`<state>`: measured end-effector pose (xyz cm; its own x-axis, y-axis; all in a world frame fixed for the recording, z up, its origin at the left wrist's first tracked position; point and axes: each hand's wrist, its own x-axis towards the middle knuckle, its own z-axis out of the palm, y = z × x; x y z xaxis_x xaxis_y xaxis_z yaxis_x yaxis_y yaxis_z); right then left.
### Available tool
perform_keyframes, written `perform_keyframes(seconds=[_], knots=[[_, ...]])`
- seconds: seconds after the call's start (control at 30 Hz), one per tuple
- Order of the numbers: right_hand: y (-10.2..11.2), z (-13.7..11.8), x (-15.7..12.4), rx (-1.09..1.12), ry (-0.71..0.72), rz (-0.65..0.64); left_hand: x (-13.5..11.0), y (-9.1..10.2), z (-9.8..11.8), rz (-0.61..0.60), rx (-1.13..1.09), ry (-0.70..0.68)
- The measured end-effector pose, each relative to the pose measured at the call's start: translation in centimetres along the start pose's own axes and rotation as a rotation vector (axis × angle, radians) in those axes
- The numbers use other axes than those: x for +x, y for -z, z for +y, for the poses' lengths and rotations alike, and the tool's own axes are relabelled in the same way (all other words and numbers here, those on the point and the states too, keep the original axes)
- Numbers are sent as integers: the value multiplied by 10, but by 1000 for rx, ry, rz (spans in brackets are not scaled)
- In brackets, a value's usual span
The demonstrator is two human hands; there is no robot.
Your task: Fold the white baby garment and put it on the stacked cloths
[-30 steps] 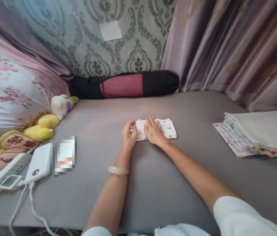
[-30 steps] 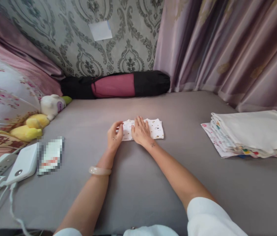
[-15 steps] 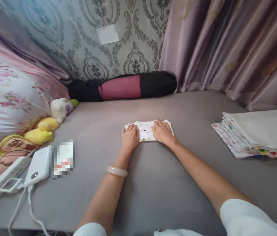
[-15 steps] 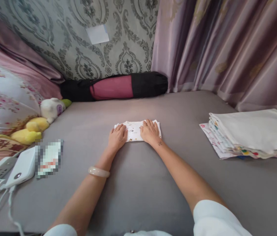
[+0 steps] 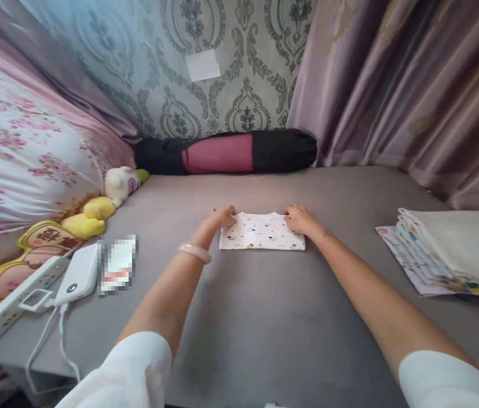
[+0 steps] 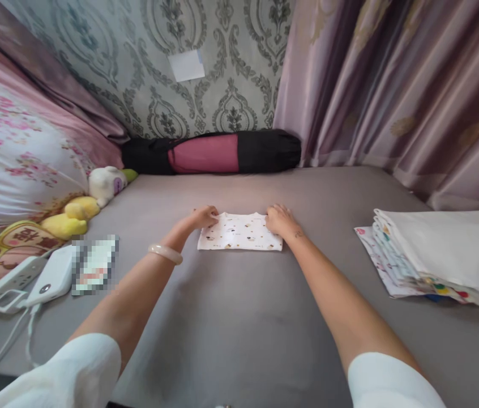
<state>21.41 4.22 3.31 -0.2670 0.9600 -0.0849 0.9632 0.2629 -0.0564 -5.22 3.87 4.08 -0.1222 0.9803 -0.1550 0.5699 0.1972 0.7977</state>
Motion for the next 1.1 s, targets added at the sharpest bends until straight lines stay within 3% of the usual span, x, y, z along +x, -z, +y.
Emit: perform_keyframes(seconds=[0.13, 0.3, 0.7, 0.93, 1.1], knots=[[5, -1, 6, 31, -63, -73, -1, 2, 6, -53, -31, 44], [6, -3, 7, 67, -102, -84, -11, 6, 11, -67, -59, 0], [12, 11, 5, 274, -93, -133, -45, 40, 41, -96, -32, -301], [49, 30, -23, 523, 4, -97, -49, 53, 40, -128, -69, -315], [80, 39, -40, 654, 74, 14, -55, 61, 48, -43, -45, -361]])
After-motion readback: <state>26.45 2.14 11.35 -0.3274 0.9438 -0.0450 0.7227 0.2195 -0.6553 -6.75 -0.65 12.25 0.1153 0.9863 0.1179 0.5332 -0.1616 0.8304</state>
